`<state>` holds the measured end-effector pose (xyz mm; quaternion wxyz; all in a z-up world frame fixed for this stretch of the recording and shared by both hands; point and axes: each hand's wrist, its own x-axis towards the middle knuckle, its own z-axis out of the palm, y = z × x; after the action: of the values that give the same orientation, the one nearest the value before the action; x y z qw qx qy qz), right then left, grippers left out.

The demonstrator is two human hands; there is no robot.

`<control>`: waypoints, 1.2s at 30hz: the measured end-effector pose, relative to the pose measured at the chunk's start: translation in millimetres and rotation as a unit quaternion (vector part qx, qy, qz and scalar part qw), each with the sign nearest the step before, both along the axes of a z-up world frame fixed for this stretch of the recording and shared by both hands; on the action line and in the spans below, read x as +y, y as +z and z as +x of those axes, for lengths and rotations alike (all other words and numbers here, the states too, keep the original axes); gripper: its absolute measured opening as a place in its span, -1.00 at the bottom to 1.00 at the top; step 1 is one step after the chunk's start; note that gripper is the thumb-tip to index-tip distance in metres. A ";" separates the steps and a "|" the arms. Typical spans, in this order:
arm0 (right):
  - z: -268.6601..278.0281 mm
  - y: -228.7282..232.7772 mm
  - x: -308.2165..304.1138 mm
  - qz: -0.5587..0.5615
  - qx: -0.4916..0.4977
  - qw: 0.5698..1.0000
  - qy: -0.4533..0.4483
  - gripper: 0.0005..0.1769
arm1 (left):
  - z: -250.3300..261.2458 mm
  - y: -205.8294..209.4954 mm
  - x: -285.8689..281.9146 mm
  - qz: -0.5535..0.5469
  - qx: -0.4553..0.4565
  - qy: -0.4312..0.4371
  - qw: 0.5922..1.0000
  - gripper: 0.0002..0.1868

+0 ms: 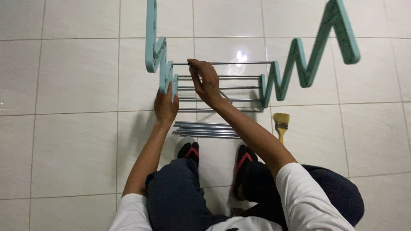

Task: The person disassembles a light blue plastic and metal dish rack on a tiled floor. They remove multiple metal rods one by one, then brush the plastic frame with a small brush.

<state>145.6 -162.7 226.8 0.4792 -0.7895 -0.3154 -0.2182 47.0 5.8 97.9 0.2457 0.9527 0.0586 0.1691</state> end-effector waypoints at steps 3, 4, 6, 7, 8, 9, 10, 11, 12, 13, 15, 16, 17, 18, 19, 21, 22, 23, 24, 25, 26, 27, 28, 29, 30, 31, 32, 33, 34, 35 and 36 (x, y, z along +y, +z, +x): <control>-12.5 12.0 -19.0 0.048 0.024 0.998 -0.021 -0.58 | -27.3 16.6 -16.0 0.036 -0.002 -0.033 0.999 -0.55; -12.0 18.2 -26.3 0.073 0.031 0.997 -0.016 -0.55 | -31.4 22.5 -22.3 0.022 -0.009 -0.065 0.998 -0.53; -13.6 32.8 -37.7 0.131 0.023 0.991 -0.014 -0.51 | -35.8 34.1 -37.4 -0.008 -0.022 -0.128 0.992 -0.49; -15.2 40.9 -41.6 0.162 0.006 0.987 -0.017 -0.51 | -35.3 39.4 -44.4 -0.023 -0.032 -0.143 0.989 -0.43; -19.0 48.9 -46.9 0.189 0.006 0.982 -0.018 -0.52 | -36.5 43.8 -51.5 -0.039 -0.040 -0.157 0.986 -0.37; -22.0 57.6 -52.2 0.215 0.005 0.977 -0.018 -0.54 | -37.9 47.8 -57.4 -0.055 -0.047 -0.171 0.983 -0.30; -25.1 66.4 -55.0 0.240 0.002 0.970 -0.020 -0.55 | -38.6 51.5 -61.9 -0.082 -0.034 -0.172 0.981 -0.33; -29.2 74.3 -56.0 0.241 -0.007 0.970 -0.006 -0.56 | -39.2 54.4 -65.8 -0.108 -0.021 -0.172 0.979 -0.35; -31.8 81.3 -57.8 0.241 -0.017 0.970 0.007 -0.56 | -38.5 56.3 -70.3 -0.135 -0.008 -0.173 0.976 -0.37; -34.5 86.6 -59.3 0.242 -0.026 0.970 0.021 -0.57 | -38.2 57.0 -74.6 -0.159 0.051 -0.158 0.973 -0.44; -38.9 90.6 -58.4 0.217 -0.037 0.975 0.022 -0.61 | -39.2 54.9 -79.8 -0.205 0.170 -0.129 0.955 -0.55; -39.9 88.5 -59.3 0.205 -0.040 0.978 0.023 -0.63 | -40.1 52.0 -82.8 -0.205 0.150 -0.139 0.957 -0.57; -38.2 83.9 -62.0 0.228 -0.038 0.972 0.026 -0.67 | -40.5 48.0 -85.5 -0.206 0.129 -0.148 0.959 -0.58; -35.9 76.4 -64.8 0.252 -0.033 0.967 0.028 -0.71 | -44.4 43.2 -87.0 -0.206 0.110 -0.157 0.959 -0.60; -31.3 66.0 -68.3 0.275 -0.029 0.960 0.030 -0.75 | -47.1 37.6 -88.0 -0.219 0.101 -0.169 0.956 -0.60; -18.7 37.2 -80.7 0.300 0.021 0.952 -0.048 -0.85 | -48.9 24.4 -88.0 -0.244 0.083 -0.192 0.947 -0.60; -11.6 21.9 -89.7 0.311 0.046 0.945 -0.088 -0.89 | -47.8 18.7 -86.9 -0.217 0.095 -0.183 0.954 -0.66; -5.1 5.9 -99.5 0.320 0.071 0.936 -0.128 -0.93 | -47.0 12.9 -84.7 -0.190 0.107 -0.174 0.960 -0.71; -0.8 -10.9 -110.6 0.328 0.096 0.925 -0.168 -0.96 | -47.6 6.1 -82.5 -0.164 0.119 -0.167 0.965 -0.77; 3.0 -26.7 -121.3 0.302 0.100 0.925 -0.209 -0.95 | -48.3 -0.7 -77.8 -0.139 0.080 -0.174 0.972 -0.78; 6.6 -40.3 -130.8 0.276 0.104 0.923 -0.247 -0.92 | -48.5 -6.9 -70.7 -0.114 0.040 -0.181 0.976 -0.80; 9.2 -51.7 -139.2 0.215 0.086 0.930 -0.284 -0.85 | -49.6 -13.1 -63.6 -0.090 0.000 -0.188 0.978 -0.80; 8.9 -61.7 -145.4 0.151 0.067 0.933 -0.318 -0.76 | -50.6 -19.5 -58.0 -0.073 0.030 -0.177 0.981 -0.80; 3.2 -71.0 -149.1 0.049 -0.006 0.938 -0.343 -0.75 | -52.4 -25.5 -52.1 -0.057 0.061 -0.166 0.983 -0.80; -3.3 -78.6 -151.7 -0.055 -0.081 0.928 -0.360 -0.73 | -53.1 -30.8 -46.2 -0.039 0.090 -0.156 0.983 -0.80; -11.7 -85.2 -153.9 -0.158 -0.153 0.903 -0.369 -0.72 | -56.0 -35.2 -40.6 -0.012 0.107 -0.159 0.981 -0.82; -22.6 -91.9 -155.1 -0.190 -0.159 0.899 -0.361 -0.72 | -59.1 -38.4 -35.2 0.016 0.123 -0.160 0.979 -0.83; -35.5 -99.2 -156.8 -0.221 -0.165 0.894 -0.352 -0.72 | -61.6 -41.6 -31.3 0.044 0.139 -0.161 0.976 -0.84; -41.2 -107.4 -159.2 -0.252 -0.172 0.888 -0.344 -0.70 | -62.2 -45.5 -28.6 0.057 0.136 -0.174 0.974 -0.79; -44.7 -117.3 -161.4 -0.263 -0.130 0.898 -0.328 -0.73 | -62.5 -49.7 -26.5 0.070 0.132 -0.186 0.971 -0.74; -52.6 -129.0 -162.1 -0.274 -0.087 0.906 -0.310 -0.76 | -64.4 -54.0 -25.5 0.082 0.131 -0.197 0.968 -0.68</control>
<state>93.0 -324.8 97.7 0.1234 -0.9254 -0.1428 -0.3286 -17.4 -19.7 43.9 0.1855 0.9762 -0.1125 -0.0042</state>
